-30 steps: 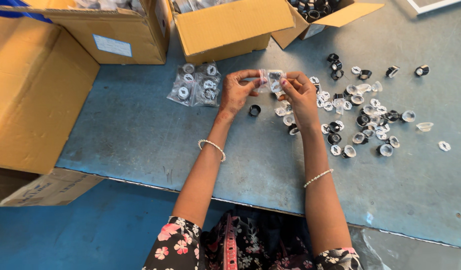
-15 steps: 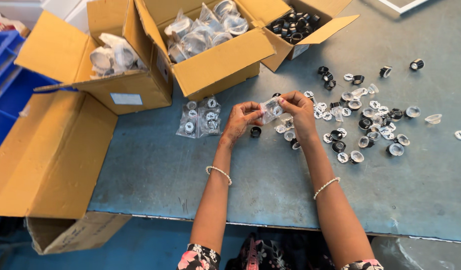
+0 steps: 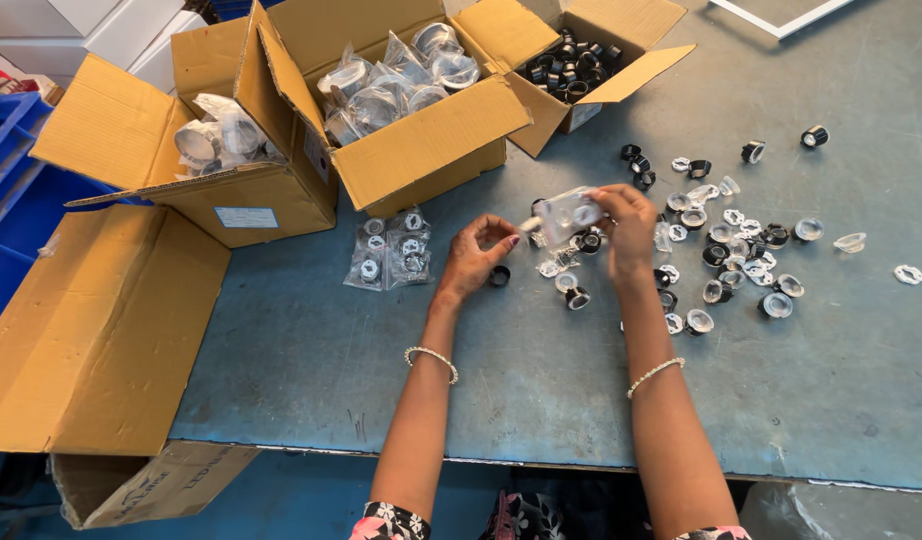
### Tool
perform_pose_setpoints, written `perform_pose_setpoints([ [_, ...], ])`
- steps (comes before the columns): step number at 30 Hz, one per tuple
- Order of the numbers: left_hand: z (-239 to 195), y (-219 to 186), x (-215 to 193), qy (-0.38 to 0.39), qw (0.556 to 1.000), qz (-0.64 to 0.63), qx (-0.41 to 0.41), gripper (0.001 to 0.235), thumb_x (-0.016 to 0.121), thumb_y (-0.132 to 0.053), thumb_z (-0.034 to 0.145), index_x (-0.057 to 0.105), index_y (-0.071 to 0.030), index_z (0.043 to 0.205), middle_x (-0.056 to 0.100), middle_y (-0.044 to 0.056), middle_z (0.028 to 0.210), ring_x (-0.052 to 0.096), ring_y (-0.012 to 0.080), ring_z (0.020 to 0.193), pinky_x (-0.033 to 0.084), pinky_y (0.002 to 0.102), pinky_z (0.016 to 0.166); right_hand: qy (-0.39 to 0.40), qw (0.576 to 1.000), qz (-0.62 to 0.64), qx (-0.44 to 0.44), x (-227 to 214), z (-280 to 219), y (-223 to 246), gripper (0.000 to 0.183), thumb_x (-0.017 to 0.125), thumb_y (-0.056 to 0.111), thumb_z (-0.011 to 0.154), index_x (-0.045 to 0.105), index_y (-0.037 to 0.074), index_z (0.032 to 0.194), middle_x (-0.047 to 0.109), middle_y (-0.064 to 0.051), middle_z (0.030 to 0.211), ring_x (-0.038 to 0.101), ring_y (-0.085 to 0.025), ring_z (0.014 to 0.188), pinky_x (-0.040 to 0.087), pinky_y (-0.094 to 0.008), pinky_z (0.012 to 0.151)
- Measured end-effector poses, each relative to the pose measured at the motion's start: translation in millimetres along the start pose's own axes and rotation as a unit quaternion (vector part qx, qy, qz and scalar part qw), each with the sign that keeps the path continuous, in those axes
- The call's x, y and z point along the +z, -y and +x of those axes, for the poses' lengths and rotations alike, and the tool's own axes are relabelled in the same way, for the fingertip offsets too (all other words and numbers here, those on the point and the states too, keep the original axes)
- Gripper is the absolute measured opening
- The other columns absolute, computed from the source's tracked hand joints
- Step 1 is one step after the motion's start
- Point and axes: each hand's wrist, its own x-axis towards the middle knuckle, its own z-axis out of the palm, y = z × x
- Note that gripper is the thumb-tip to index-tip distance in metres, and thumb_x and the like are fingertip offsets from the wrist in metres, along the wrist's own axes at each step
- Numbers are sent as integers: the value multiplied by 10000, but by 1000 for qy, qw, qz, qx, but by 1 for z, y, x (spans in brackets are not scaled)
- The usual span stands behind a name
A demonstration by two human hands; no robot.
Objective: The person sits at a factory workbench and repeatedly picks up small black and clear plastic parts, places them into small transparent poly bags, and sets the filled bags aside. The person handles the parts one at a time, occasionally adjusting the pile of loose components on the table.
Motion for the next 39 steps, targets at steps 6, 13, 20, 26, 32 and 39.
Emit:
perform_pose_setpoints([
  [6,-11,-23,14,-51,977,126,162,180,800,-190,895,684,-90,989,665,53,1270,651,214,1186,580,365,932,50,997,-52,15,20,-11,4,108,680,74,951,746,-11,963,768,-104,938,637,-98,750,510,-231,720],
  [13,-12,-31,12,-79,987,100,101,296,819,-244,858,705,-89,1082,677,47,1197,682,177,1090,596,323,884,85,993,-86,-11,38,-23,24,126,687,86,917,756,-7,968,780,-80,948,682,-85,814,526,-217,778],
  [20,-9,-21,17,-72,991,105,-41,383,820,-328,836,669,-83,1088,716,48,1125,713,193,948,601,319,819,75,878,-398,-256,49,-40,50,91,732,79,885,754,21,951,765,-75,964,656,-213,958,514,-349,808],
  [26,-13,-31,19,-47,983,164,74,484,831,-343,836,616,-99,1195,683,59,1182,646,194,1151,563,360,915,98,806,-461,-358,59,-52,69,68,736,36,875,717,32,940,722,-82,954,637,-254,947,506,-389,859],
  [32,-19,-42,21,-18,972,220,80,455,818,-280,815,641,-108,1197,666,43,1194,646,198,1141,567,364,903,116,789,-488,-354,67,-58,71,70,741,35,887,721,23,954,705,-79,872,619,-234,837,497,-381,786],
  [39,-19,-35,22,-3,975,215,63,263,762,-199,870,717,-92,1107,701,69,1130,679,212,1073,557,367,902,104,901,-397,-142,61,-50,54,162,732,165,953,738,34,1049,728,-69,866,638,-114,727,509,-275,643],
])
